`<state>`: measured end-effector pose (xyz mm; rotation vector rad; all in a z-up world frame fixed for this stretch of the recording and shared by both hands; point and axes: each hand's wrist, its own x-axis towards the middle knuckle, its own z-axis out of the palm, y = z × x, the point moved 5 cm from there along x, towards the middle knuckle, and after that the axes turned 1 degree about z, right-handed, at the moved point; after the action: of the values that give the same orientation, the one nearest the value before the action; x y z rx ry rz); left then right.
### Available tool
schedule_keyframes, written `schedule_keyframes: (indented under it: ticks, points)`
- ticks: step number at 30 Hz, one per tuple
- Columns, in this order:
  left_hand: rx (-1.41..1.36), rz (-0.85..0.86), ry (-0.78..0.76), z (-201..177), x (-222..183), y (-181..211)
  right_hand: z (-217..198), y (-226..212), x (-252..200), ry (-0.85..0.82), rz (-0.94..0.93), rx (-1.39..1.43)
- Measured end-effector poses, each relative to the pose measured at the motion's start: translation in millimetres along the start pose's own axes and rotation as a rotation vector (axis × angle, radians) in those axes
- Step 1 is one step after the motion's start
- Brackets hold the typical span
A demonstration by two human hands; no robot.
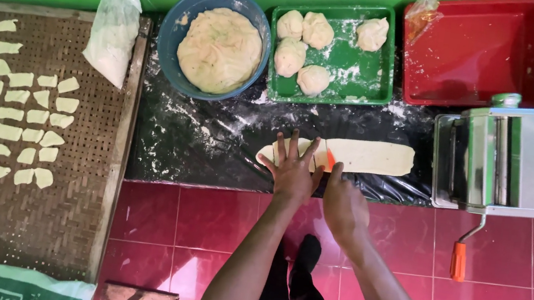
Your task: Use a pasta machine to flatten dough and then cut it into small rectangular pieces.
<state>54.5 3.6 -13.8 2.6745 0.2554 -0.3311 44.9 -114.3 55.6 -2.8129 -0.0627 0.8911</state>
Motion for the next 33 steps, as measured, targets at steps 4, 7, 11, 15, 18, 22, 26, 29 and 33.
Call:
schedule_keyframes:
  ticks: [4, 7, 11, 15, 18, 22, 26, 29, 33]
  points:
    - [0.040, 0.003, -0.027, 2.0, 1.5, 0.2, 22.5, 13.2, 0.4, 0.002, 0.002, 0.001]
    - [0.053, 0.002, -0.022, -0.1, 4.3, 1.3, 20.4, 14.7, -5.8, 0.041, -0.030, 0.061]
    - [0.117, -0.010, -0.030, -1.2, 1.4, 4.6, 25.6, 27.6, -17.3, -0.019, 0.032, 0.074]
    - [0.156, 0.002, -0.026, -6.3, 2.8, 9.7, 32.4, 38.4, -17.7, 0.068, -0.002, 0.080]
    - [0.065, 0.041, 0.043, -3.9, 2.4, 9.2, 30.9, 45.6, -13.5, 0.017, 0.027, 0.201]
    - [0.059, 0.032, 0.040, -9.2, 2.6, 17.5, -12.2, 38.6, -18.3, -0.019, 0.111, 0.278]
    - [0.007, 0.095, 0.053, 0.0, 5.8, 30.5, -21.1, 47.2, 16.7, 0.116, 0.047, 0.249]
    - [-0.002, 0.061, 0.015, 12.0, 7.5, 29.9, -30.3, 40.2, 31.3, 0.114, 0.041, 0.233]
    - [0.007, 0.035, 0.037, 16.6, 9.3, 27.0, -32.7, 32.9, 45.9, 0.076, 0.048, 0.181]
